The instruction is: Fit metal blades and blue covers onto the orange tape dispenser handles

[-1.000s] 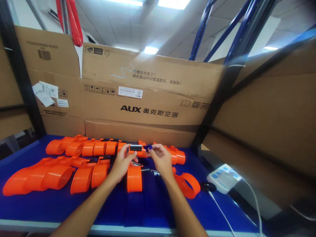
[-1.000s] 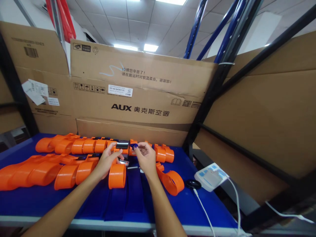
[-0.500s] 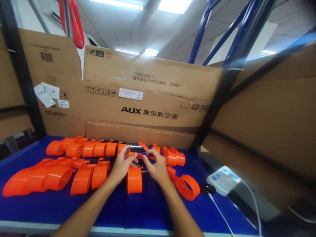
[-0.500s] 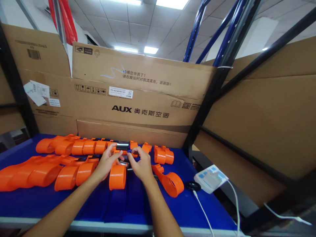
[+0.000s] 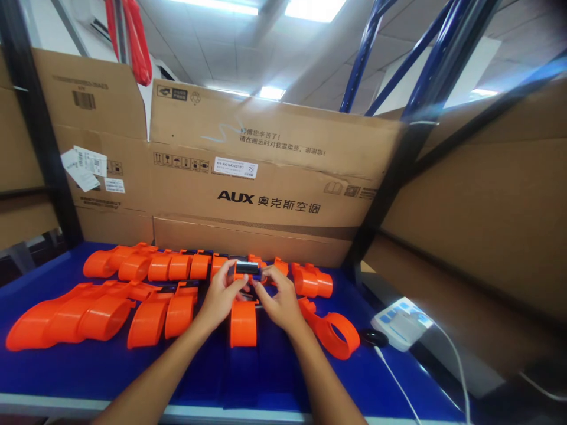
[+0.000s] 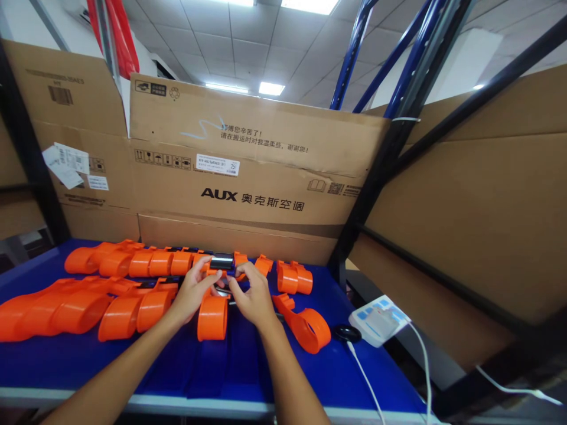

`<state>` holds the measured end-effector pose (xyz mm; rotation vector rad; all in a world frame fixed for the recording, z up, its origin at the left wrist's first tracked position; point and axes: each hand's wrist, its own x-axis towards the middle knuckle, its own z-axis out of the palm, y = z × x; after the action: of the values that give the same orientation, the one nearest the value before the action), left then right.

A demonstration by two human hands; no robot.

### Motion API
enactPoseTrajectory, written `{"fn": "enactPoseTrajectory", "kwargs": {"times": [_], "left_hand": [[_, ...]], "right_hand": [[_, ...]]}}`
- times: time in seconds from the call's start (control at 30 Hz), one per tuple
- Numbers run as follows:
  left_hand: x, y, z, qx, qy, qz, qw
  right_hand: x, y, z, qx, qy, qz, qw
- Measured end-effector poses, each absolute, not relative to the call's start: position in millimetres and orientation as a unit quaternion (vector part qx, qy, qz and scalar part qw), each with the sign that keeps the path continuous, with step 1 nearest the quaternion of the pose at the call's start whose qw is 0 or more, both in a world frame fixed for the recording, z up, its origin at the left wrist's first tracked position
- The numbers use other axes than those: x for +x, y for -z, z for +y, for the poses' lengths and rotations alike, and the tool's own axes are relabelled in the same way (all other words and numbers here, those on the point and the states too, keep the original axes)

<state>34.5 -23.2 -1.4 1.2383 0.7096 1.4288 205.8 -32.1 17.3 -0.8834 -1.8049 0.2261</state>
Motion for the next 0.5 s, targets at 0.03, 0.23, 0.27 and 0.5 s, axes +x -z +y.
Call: {"fn": "enactPoseTrajectory", "kwargs": {"times": [0.03,0.23,0.27,0.5], "left_hand": [[34.6,1.1,-23.4,0.517,-0.599,0.297,0.535],[35.9,-1.6,-25.1,0.508,-0.603,0.296,0.539],[35.9,-2.2,-25.3,0.502,-0.605,0.297,0.542],[33.1,-9.4,-29.0,0.446,-0.593,0.267,0.615]], "right_hand": [[205.4,-18.7,-33.1,-0.37,-0.097,-0.761,0.525],[203.9,-26.3,-39.0,-0.368,-0.121,-0.771,0.506],[203.9,-26.8,-39.6,-0.366,-0.129,-0.769,0.508],[205.6,-27.5,-38.2,-0.321,-0.268,-0.696,0.584]]}}
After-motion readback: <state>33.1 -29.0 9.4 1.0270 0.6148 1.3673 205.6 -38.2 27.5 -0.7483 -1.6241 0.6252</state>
